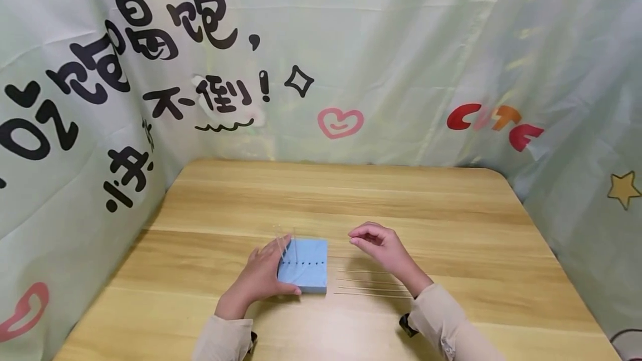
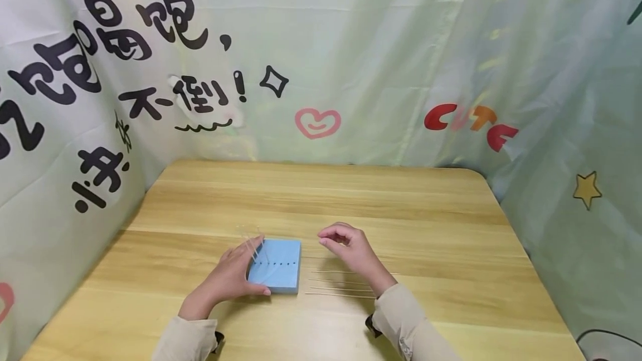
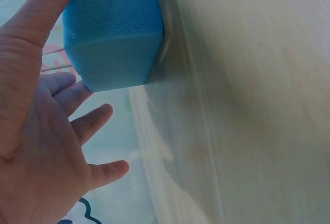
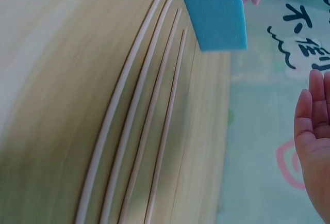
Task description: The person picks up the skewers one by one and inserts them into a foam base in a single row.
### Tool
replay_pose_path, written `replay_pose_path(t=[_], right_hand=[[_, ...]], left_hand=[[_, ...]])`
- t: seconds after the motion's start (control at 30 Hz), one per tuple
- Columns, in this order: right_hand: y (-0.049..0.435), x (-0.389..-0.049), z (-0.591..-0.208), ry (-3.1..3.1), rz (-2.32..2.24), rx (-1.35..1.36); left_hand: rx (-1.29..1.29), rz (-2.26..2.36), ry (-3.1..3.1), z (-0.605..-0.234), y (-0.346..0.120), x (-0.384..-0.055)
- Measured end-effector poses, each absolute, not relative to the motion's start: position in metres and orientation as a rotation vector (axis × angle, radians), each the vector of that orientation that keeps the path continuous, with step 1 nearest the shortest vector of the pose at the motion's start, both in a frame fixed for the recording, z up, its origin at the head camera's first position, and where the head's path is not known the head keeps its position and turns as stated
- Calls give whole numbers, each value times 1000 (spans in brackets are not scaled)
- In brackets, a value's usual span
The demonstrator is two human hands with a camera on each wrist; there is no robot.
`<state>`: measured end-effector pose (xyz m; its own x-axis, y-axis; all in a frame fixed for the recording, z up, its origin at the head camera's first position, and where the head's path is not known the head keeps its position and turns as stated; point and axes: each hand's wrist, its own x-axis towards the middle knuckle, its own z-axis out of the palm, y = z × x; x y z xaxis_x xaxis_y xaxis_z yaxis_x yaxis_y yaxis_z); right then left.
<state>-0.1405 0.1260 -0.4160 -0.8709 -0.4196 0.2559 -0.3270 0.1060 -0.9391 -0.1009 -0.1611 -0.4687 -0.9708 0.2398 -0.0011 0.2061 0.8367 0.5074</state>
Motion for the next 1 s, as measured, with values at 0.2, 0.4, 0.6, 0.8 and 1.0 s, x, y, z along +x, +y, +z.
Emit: replay_pose_path(t=[0.2,0.4,0.6,0.8,1.0], right_hand=[[151,-150,-440,2349,-1883,-726],[173,-150,-455,2374,-1896,-685],[186,-148,-469,2417,-1852,-603],[189,-148,-480,2396,-1738,-546],[190,-147,-485,2426,-1576,-568]], left_hand=[[353,802,2945,-469,-161,-100],[350,803,2948,-468,-161,-101],[344,790,2940,-468,-161,-101],[343,794,2940,-466,-160,-101],[349,792,2939,-464,-159,-101]])
